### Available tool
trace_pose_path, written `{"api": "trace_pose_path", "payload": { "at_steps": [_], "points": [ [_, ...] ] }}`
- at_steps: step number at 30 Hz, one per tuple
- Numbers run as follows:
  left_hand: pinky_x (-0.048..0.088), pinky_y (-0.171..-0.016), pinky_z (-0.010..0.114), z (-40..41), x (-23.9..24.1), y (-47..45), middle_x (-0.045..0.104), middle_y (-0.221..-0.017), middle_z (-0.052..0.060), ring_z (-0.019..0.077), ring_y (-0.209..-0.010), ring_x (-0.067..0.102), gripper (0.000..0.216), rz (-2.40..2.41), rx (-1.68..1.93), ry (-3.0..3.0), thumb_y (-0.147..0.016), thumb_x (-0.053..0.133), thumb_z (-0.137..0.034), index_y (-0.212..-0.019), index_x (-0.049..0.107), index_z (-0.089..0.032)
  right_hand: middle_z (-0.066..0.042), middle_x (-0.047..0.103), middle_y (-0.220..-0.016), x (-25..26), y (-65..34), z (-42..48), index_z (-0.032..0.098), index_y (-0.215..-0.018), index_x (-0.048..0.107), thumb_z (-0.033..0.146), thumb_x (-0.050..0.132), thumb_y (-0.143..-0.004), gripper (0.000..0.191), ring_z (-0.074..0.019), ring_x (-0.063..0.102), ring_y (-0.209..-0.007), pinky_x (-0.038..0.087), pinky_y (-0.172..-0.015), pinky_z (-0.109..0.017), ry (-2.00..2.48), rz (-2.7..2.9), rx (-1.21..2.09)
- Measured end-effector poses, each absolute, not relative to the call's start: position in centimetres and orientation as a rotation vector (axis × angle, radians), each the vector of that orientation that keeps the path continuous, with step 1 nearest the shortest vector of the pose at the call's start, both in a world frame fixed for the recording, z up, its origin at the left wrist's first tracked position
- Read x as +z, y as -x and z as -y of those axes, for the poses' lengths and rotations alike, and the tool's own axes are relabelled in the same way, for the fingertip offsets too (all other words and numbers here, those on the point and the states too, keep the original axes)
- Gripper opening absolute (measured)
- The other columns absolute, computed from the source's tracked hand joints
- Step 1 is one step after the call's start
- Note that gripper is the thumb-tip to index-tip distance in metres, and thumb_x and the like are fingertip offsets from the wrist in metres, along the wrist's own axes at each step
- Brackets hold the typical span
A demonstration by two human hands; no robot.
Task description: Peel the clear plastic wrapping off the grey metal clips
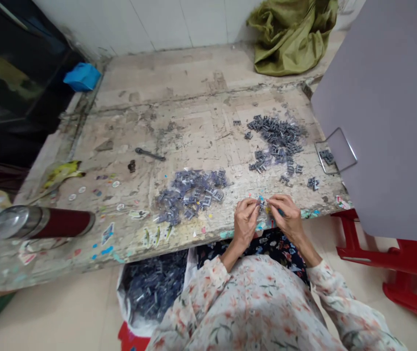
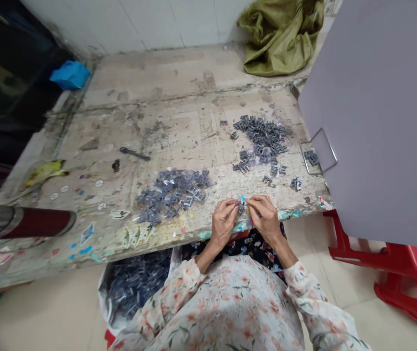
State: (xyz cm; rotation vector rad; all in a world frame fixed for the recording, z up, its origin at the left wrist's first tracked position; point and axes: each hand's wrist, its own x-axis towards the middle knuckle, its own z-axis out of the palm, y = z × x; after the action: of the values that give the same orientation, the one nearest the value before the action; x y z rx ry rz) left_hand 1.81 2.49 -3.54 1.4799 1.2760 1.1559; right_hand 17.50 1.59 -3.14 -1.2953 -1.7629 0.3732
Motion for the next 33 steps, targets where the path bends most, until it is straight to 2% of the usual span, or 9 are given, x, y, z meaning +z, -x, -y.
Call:
{"api": "trace_pose_path", "payload": {
  "at_steps": [3, 15, 28, 33],
  "points": [
    [0.04, -0.092, 0.038, -1.3, -5.1, -2.0, 0.066, -0.101, 0.01, 0.024, -0.102, 0.053, 0.024, -1.396, 1.121, -1.686, -0.092, 0.052, -0.023, -0.099, 0.075, -0.021, -0.007, 0.065, -0.089, -4.7, -16.4, -1.0, 0.018, -0.098, 0.071, 0.019, 0.056, -0.092, 0.016, -0.0177, 0.061, -0.087, 0.053, -0.078, -0.035, 1.379, 1.673, 0.423],
    [0.044, -0.085, 0.038, -0.4, -6.2, -1.2, 0.065, -0.103, 0.011, 0.0225, -0.097, 0.054, 0.028, -1.384, 1.059, -2.114, -0.093, 0.046, -0.012, -0.114, 0.065, -0.015, -0.007, 0.067, -0.091, -5.9, -15.7, 0.5, 0.022, -0.101, 0.068, 0.018, 0.056, -0.092, 0.016, -0.0206, 0.061, -0.089, 0.052, -0.081, -0.04, 1.347, 1.703, 0.406],
    [0.049, -0.083, 0.039, -0.3, -7.1, -1.4, 0.066, -0.098, 0.013, 0.0233, -0.093, 0.054, 0.028, -1.368, 1.07, -2.261, -0.093, 0.044, -0.009, -0.114, 0.063, -0.01, -0.008, 0.063, -0.09, -6.0, -15.9, 0.3, 0.02, -0.097, 0.063, 0.015, 0.048, -0.095, 0.017, -0.0209, 0.057, -0.089, 0.049, -0.082, -0.038, 1.385, 1.826, 0.477],
    [0.051, -0.08, 0.036, -0.4, -5.7, -0.6, 0.066, -0.096, 0.013, 0.022, -0.091, 0.058, 0.027, -1.341, 1.074, -2.13, -0.094, 0.044, -0.011, -0.107, 0.067, -0.012, -0.007, 0.065, -0.091, -4.4, -16.8, -0.1, 0.022, -0.097, 0.066, 0.021, 0.052, -0.094, 0.014, -0.0202, 0.06, -0.089, 0.051, -0.081, -0.036, 1.343, 1.869, 0.631]
  ]
}}
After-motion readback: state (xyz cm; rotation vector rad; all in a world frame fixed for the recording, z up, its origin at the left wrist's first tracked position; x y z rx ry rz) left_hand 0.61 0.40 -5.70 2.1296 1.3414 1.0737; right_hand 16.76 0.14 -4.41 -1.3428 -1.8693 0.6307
